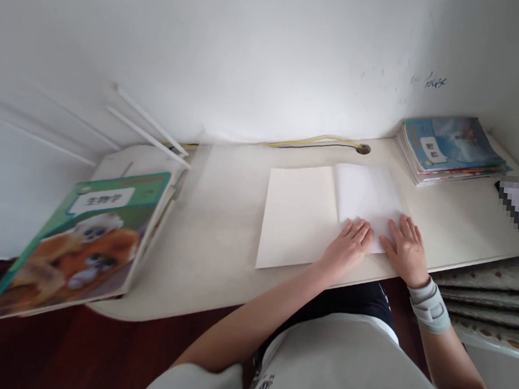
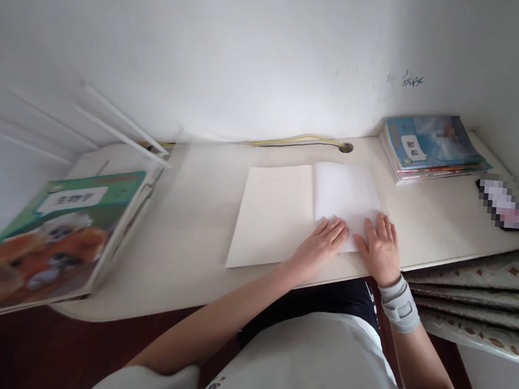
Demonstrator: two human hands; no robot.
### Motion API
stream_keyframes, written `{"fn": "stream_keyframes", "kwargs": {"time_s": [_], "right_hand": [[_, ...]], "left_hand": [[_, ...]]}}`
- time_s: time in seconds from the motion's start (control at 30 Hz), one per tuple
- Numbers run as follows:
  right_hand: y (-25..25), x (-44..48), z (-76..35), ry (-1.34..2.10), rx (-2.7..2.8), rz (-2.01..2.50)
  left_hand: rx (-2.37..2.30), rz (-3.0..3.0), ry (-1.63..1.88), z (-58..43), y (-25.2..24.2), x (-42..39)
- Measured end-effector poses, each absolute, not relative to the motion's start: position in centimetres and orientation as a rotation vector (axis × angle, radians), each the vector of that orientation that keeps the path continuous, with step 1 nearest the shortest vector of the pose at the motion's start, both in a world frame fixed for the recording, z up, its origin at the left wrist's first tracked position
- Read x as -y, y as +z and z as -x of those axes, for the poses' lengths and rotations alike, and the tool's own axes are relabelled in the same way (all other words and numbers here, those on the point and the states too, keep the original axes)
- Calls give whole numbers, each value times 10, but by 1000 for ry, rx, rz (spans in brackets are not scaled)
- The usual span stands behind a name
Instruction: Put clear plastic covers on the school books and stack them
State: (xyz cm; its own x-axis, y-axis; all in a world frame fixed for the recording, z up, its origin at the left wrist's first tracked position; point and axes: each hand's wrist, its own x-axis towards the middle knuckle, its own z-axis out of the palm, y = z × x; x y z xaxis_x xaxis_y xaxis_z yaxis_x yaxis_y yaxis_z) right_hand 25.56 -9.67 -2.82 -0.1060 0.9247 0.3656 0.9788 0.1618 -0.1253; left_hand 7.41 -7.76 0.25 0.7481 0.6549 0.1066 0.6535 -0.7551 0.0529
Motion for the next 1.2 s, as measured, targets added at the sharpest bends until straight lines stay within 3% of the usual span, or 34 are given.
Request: {"fn": "stream_keyframes", "kwargs": {"time_s": [0.13, 0.33, 0.47, 0.57, 0.8, 0.9, 1.07, 1.2], "right_hand": [[-26, 101, -255, -231, 2165, 1743], [-8, 107, -226, -189, 2400, 1425], [0, 105, -193, -144, 2532, 1243], [0, 104, -178, -143, 2559, 1248], [-5, 104, -176, -38, 2508, 1235], [-2, 102, -176, 78, 2459, 1234], [18, 99, -174, 497, 2241, 1192], [40, 93, -164, 898, 1939, 1027]], "left_hand": [[-1008, -2729, 425, -56, 10, 77], [-1745, -1603, 1261, 60, 17, 54], [-1498, -857, 1155, 120, 27, 54], [-1347, -640, 1067, 129, 37, 59], [-1378, -858, 751, 113, 47, 50], [-1365, -939, 805, 105, 57, 47], [-1463, -1219, 1003, 80, 103, 51], [-1518, -1614, 951, 42, 142, 55]]}}
